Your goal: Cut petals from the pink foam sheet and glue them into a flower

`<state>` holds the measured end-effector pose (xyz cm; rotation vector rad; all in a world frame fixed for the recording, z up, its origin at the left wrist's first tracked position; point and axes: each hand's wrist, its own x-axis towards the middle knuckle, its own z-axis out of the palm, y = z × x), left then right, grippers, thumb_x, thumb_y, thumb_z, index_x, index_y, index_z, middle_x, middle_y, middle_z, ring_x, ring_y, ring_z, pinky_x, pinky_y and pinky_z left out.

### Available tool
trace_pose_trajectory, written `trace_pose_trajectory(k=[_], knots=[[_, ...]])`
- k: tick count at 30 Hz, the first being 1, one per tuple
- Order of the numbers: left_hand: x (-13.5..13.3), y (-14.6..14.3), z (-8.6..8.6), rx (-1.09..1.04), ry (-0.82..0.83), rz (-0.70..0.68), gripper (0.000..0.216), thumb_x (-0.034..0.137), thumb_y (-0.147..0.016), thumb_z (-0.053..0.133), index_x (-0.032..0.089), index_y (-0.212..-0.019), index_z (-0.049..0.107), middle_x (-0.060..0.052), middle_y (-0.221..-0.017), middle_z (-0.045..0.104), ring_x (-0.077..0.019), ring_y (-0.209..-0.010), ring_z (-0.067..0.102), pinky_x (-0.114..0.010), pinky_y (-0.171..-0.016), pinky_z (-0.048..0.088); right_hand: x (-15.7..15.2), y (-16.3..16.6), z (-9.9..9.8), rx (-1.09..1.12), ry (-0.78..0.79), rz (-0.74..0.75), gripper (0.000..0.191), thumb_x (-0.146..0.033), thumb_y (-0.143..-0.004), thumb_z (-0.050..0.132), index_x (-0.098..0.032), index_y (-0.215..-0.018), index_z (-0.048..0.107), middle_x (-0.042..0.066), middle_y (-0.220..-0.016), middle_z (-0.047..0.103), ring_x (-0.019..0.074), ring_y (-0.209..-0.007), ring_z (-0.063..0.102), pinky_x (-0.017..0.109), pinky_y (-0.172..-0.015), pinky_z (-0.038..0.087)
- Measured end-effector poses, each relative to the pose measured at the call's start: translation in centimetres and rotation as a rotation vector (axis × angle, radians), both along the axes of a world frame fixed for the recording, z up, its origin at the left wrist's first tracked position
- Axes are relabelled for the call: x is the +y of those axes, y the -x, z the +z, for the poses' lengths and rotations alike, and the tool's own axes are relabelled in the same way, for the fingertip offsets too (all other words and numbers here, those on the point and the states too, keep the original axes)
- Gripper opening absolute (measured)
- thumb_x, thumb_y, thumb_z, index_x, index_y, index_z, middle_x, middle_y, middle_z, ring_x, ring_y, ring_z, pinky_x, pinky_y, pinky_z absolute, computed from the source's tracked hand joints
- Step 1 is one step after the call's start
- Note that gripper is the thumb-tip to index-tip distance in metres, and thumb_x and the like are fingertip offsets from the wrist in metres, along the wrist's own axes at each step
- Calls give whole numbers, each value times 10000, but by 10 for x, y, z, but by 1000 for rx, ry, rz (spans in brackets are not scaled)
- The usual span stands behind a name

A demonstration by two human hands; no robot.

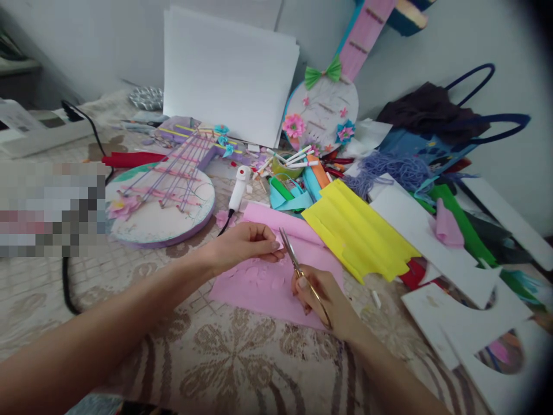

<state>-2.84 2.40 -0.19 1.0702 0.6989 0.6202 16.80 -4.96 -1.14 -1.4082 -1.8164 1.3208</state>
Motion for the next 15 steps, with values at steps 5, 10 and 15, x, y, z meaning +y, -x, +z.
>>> trace_pose_trajectory(k=[5, 10, 15], knots=[[0, 0, -1, -8, -5, -5, 138, 218, -761, 625, 114, -733, 538, -33, -778, 657, -100, -750, 623, -278, -773, 471, 1, 0, -2, -24, 14, 1, 416, -540, -847, 396, -178, -648, 440, -36, -560, 392, 95, -470, 373, 229, -436, 268], [-1, 0, 0, -3, 3, -11, 142, 221, -754, 630, 114, -728, 541, -40, -776, 662, -103, -740, 624, -284, -764, 475, 0, 0, -2, -23, 6, -5, 404, -529, -831, 437, -176, -634, 449, -30, -558, 415, 92, -460, 378, 223, -421, 270], [-1, 1, 2, 8, 18, -6, 140, 218, -749, 634, 111, -728, 547, -39, -769, 661, -103, -737, 624, -283, -765, 476, 0, -1, -1, -26, 25, 6, 396, -525, -837, 431, -177, -648, 452, -38, -544, 400, 88, -452, 373, 218, -418, 268]])
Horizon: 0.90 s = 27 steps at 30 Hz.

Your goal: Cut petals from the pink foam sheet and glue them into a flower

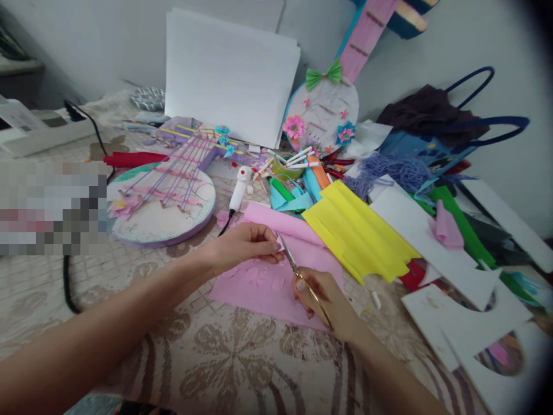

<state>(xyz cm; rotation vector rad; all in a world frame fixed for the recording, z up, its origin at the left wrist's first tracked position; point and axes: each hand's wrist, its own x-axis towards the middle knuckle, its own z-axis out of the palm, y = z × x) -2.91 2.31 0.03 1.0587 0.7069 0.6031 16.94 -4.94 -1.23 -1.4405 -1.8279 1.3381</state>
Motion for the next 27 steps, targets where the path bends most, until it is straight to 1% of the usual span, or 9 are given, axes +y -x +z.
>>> trace_pose_trajectory(k=[6, 13, 23, 27], knots=[[0, 0, 1, -10, 14, -7, 142, 220, -748, 636, 108, -725, 551, -36, -763, 662, -100, -734, 625, -272, -758, 478, 0, 0, 0, 4, 16, -3, 414, -544, -838, 412, -184, -635, 424, -45, -537, 371, 86, -441, 358, 218, -412, 255], [0, 0, 0, -4, 36, -1, 143, 219, -736, 649, 111, -724, 556, -31, -762, 665, -97, -729, 626, -271, -761, 481, 0, 0, -1, 2, 42, -12, 429, -576, -813, 431, -189, -630, 422, -53, -516, 346, 88, -430, 358, 213, -401, 264], [1, 1, 2, -14, 56, 4, 118, 185, -743, 636, 107, -710, 553, -24, -747, 664, -92, -715, 628, -254, -742, 476, 1, 0, -4, 4, 47, -22, 404, -537, -820, 451, -192, -615, 406, -60, -488, 355, 78, -400, 341, 204, -380, 244], [1, 1, 1, -28, 59, 0, 114, 176, -749, 629, 105, -713, 548, -20, -736, 658, -89, -708, 625, -249, -734, 471, 0, 0, -3, 15, 80, -28, 396, -531, -824, 445, -195, -621, 400, -63, -472, 359, 80, -392, 343, 203, -375, 252]])
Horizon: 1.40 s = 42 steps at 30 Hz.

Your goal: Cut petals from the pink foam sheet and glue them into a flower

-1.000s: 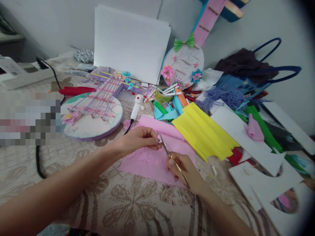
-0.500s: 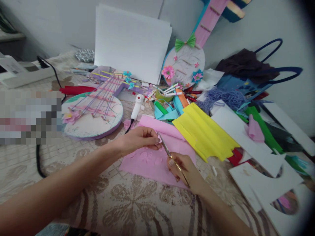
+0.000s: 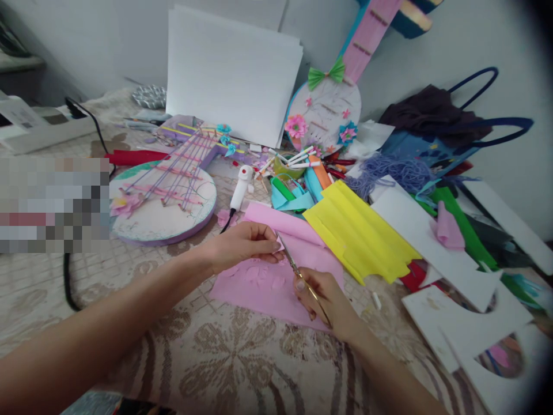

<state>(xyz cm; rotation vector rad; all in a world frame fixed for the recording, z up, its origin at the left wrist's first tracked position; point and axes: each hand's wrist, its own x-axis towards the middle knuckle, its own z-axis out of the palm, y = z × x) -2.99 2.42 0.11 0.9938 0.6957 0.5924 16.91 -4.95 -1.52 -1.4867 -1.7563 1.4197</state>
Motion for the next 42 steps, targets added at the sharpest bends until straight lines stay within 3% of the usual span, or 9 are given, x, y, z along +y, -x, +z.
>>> trace_pose_trajectory(k=[10, 27, 30, 35, 39, 42], knots=[[1, 1, 2, 6, 10, -9, 121, 178, -744, 635, 101, -707, 549, -23, -735, 659, -89, -708, 620, -255, -739, 461, -1, 1, 3, 23, 23, -10, 388, -526, -818, 456, -199, -617, 399, -73, -445, 345, 79, -376, 345, 195, -369, 268], [1, 2, -1, 7, 11, -20, 131, 201, -738, 644, 104, -717, 559, -40, -783, 673, -104, -749, 632, -276, -770, 468, 3, -3, -5, 3, -70, -37, 334, -451, -845, 438, -199, -627, 419, -67, -467, 371, 84, -376, 368, 193, -373, 282], [0, 1, -3, 20, 18, -33, 135, 213, -728, 656, 106, -725, 573, -48, -802, 676, -108, -750, 634, -281, -773, 474, 10, -8, -5, -101, -184, -94, 310, -412, -854, 431, -197, -631, 427, -54, -508, 395, 92, -416, 390, 204, -408, 288], [-3, -2, -5, 25, 31, -48, 135, 217, -725, 661, 109, -727, 580, -46, -793, 677, -108, -738, 633, -266, -747, 484, 22, -17, -2, -501, -461, -172, 256, -351, -807, 506, -190, -613, 463, -30, -523, 452, 123, -494, 418, 232, -479, 275], [-5, -3, -5, 24, 15, -74, 127, 217, -731, 657, 113, -727, 584, -41, -797, 677, -104, -747, 629, -254, -736, 483, 27, -22, -2, -699, -495, -257, 236, -370, -798, 513, -191, -644, 525, -19, -524, 513, 135, -480, 450, 244, -477, 283], [-6, -3, -7, 28, 14, -93, 129, 219, -735, 652, 115, -724, 577, -39, -789, 674, -102, -743, 628, -245, -720, 482, 29, -26, -2, -716, -524, -288, 227, -405, -798, 515, -195, -789, 601, 12, -613, 601, 170, -547, 539, 263, -509, 352]])
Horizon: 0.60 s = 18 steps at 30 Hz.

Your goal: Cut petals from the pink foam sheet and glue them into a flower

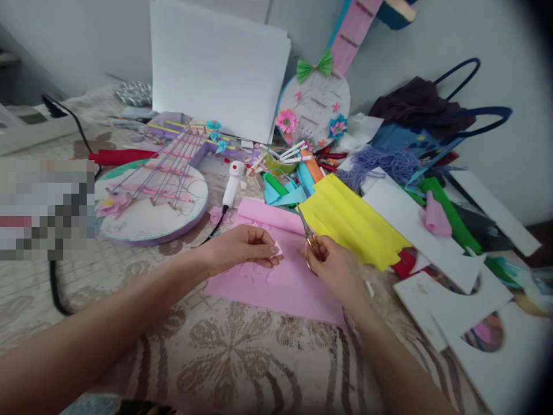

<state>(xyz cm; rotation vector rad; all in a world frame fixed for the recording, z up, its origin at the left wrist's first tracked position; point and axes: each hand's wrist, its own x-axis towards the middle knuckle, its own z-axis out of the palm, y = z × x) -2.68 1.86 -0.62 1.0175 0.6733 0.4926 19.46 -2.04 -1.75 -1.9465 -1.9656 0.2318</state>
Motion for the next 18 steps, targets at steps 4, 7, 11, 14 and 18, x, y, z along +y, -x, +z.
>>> trace_pose_trajectory(k=[4, 7, 11, 14, 18], knots=[[-3, -2, -3, 7, -23, -27, 132, 233, -747, 640, 123, -741, 567, -35, -788, 665, -101, -736, 620, -243, -706, 478, 0, -1, 5, 45, -174, 60, 238, -327, -790, 544, -187, -968, 619, 98, -963, 626, 247, -901, 571, 354, -746, 433], [-6, -5, -3, 22, -71, -40, 139, 246, -752, 633, 129, -755, 558, -19, -748, 645, -90, -688, 595, -236, -669, 468, -5, 4, 12, 261, -163, 128, 179, -250, -802, 523, -189, -941, 619, 89, -974, 607, 225, -921, 561, 340, -758, 445], [-10, -8, -2, 67, -137, -52, 135, 247, -751, 627, 130, -758, 560, 16, -668, 592, -70, -616, 541, -222, -630, 442, -14, 16, 16, 667, 166, 310, 113, -229, -806, 512, -194, -872, 598, 31, -850, 622, 160, -773, 587, 262, -640, 466], [-11, -9, -2, 87, -177, -74, 133, 256, -757, 615, 131, -766, 572, 18, -676, 579, -73, -622, 531, -226, -631, 433, -17, 22, 16, 766, 237, 348, 70, -203, -788, 529, -188, -823, 587, 18, -824, 614, 145, -767, 579, 249, -656, 463], [-11, -9, -3, 103, -195, -89, 155, 286, -761, 608, 135, -781, 576, 11, -701, 580, -78, -627, 526, -237, -636, 433, -18, 25, 16, 799, 263, 317, 45, -186, -771, 535, -184, -788, 576, 14, -786, 596, 143, -755, 564, 251, -654, 454]])
